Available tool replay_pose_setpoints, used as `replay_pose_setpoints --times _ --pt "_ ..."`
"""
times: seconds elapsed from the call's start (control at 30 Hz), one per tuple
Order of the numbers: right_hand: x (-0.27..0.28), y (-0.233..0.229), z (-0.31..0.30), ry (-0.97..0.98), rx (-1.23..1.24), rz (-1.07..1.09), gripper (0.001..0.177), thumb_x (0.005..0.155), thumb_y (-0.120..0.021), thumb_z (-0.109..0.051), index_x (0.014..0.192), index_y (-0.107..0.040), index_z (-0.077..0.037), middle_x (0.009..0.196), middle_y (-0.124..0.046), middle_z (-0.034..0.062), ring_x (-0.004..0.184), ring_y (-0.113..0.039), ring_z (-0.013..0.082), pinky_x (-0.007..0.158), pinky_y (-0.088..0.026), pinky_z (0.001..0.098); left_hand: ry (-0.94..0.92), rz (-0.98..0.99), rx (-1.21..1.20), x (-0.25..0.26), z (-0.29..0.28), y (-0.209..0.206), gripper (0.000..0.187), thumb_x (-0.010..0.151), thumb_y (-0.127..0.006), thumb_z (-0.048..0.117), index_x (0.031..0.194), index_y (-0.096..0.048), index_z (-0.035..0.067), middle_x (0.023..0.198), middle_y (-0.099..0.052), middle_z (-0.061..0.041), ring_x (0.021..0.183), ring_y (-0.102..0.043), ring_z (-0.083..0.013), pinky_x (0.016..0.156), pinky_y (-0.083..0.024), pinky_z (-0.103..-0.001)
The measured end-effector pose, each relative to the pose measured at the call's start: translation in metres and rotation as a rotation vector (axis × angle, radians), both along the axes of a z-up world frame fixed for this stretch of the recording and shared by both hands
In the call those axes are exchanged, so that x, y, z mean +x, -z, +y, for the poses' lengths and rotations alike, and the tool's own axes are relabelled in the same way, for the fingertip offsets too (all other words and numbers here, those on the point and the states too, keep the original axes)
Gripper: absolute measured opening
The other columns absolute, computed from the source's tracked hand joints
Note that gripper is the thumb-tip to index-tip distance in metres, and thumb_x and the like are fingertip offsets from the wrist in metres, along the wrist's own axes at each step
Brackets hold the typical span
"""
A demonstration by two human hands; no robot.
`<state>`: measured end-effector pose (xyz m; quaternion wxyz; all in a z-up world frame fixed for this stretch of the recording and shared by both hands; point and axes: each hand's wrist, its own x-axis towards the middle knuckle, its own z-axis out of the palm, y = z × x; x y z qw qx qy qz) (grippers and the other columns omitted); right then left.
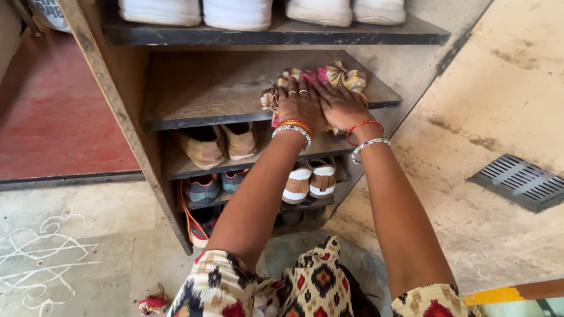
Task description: The person cleans the shelves of a shoe rack using a cloth, then rearranges several pairs of shoes on the shelves. The person wipes the shelf surfaces and handles multiple shoes, placing them back in an organized manner.
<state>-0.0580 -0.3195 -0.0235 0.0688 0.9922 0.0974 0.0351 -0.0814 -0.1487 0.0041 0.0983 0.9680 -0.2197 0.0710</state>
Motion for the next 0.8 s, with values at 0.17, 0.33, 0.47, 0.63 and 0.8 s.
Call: replay_pose_setpoints --times 0.17,0.33,0.47,0.63,0.8 --pt "0.001 0.002 0.013 0.078 0.065 0.068 0.059 0.104 -0.025 -0.033 0.161 -0.026 -0.018 0.168 -0.021 0.0039 0.154 -0.022 0.0264 0.125 -0.013 0.0411 0.032 0.058 0.018 -0.01 0.017 -0.012 0.086 0.093 -0.048 0.051 0.161 -0.022 0.005 0.169 -0.018 -0.016 0.155 -0.015 -0.0395 0.123 -0.011 -0.056" --pt "0.012 0.011 0.031 -0.09 -0.135 -0.006 0.057 0.104 -0.029 -0.027 0.158 -0.034 -0.011 0.171 -0.026 0.006 0.156 -0.026 0.0288 0.126 -0.016 0.0422 0.025 0.108 0.076 -0.021 0.049 -0.025 0.102 0.087 -0.055 0.064 0.161 -0.019 0.002 0.168 -0.017 -0.016 0.154 -0.014 -0.0394 0.123 -0.011 -0.055" --pt "0.019 0.016 0.079 -0.106 0.042 -0.002 0.06 0.101 -0.029 -0.024 0.159 -0.032 -0.011 0.168 -0.026 0.0094 0.149 -0.029 0.0319 0.123 -0.016 0.0436 -0.047 0.021 0.006 -0.02 0.087 -0.02 0.091 0.091 -0.053 0.056 0.159 -0.024 0.003 0.167 -0.022 -0.017 0.153 -0.018 -0.0402 0.121 -0.015 -0.058" --pt "-0.001 0.003 0.145 -0.138 0.092 -0.06 0.058 0.103 -0.028 -0.028 0.158 -0.035 -0.012 0.166 -0.03 0.0074 0.151 -0.029 0.0303 0.124 -0.016 0.0441 -0.115 -0.045 -0.026 -0.021 0.13 -0.001 0.085 0.089 -0.052 0.052 0.156 -0.032 0.002 0.163 -0.031 -0.018 0.151 -0.024 -0.0397 0.12 -0.018 -0.058" --pt "-0.012 -0.005 0.161 -0.085 0.14 -0.007 0.058 0.102 -0.025 -0.032 0.158 -0.034 -0.016 0.165 -0.029 0.0043 0.149 -0.029 0.0275 0.122 -0.014 0.0442 -0.157 -0.227 -0.098 -0.015 0.136 0.02 0.067 0.092 -0.046 0.036 0.15 -0.045 0.002 0.157 -0.041 -0.019 0.146 -0.034 -0.0429 0.116 -0.021 -0.062"
